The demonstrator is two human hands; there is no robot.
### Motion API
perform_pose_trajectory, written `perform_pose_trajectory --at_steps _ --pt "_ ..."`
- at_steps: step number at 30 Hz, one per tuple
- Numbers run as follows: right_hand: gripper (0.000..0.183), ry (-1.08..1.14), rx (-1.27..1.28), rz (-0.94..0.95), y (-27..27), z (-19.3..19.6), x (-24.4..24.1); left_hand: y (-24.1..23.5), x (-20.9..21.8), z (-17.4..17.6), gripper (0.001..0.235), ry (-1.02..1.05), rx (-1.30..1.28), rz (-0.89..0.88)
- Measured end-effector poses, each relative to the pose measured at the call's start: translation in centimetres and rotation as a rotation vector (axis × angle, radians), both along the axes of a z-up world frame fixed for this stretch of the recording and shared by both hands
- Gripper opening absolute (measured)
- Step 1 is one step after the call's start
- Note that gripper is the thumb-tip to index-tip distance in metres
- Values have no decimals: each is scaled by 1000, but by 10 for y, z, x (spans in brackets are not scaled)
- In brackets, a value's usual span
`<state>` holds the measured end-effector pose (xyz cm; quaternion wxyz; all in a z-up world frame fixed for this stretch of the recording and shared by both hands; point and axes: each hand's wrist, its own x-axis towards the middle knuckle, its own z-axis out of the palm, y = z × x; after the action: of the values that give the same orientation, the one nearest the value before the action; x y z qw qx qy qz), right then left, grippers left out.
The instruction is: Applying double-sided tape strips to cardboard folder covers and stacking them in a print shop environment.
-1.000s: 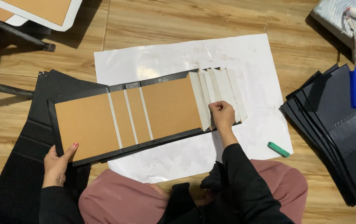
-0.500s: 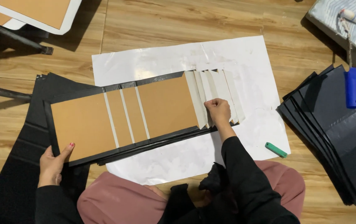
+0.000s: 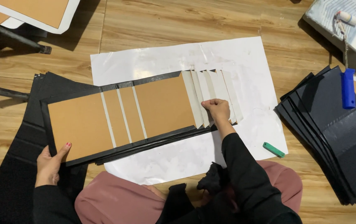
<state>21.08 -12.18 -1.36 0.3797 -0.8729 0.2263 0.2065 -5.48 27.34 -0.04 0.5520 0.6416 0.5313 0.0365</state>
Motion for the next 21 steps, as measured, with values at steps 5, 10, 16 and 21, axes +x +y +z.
perform_pose_trajectory --at_steps 5,10,16,21 --pt "18 -119 36 -2 -4 -17 2 4 -3 -9 39 -35 32 -10" --pt "24 -265 -41 65 2 -16 -22 13 -8 -23 55 -13 99 -26" --pt "11 -227 34 104 -1 -34 -26 15 -9 -27 48 -100 186 -30" --pt "8 -200 158 41 -2 -15 -31 5 3 -10 48 -26 219 -94"
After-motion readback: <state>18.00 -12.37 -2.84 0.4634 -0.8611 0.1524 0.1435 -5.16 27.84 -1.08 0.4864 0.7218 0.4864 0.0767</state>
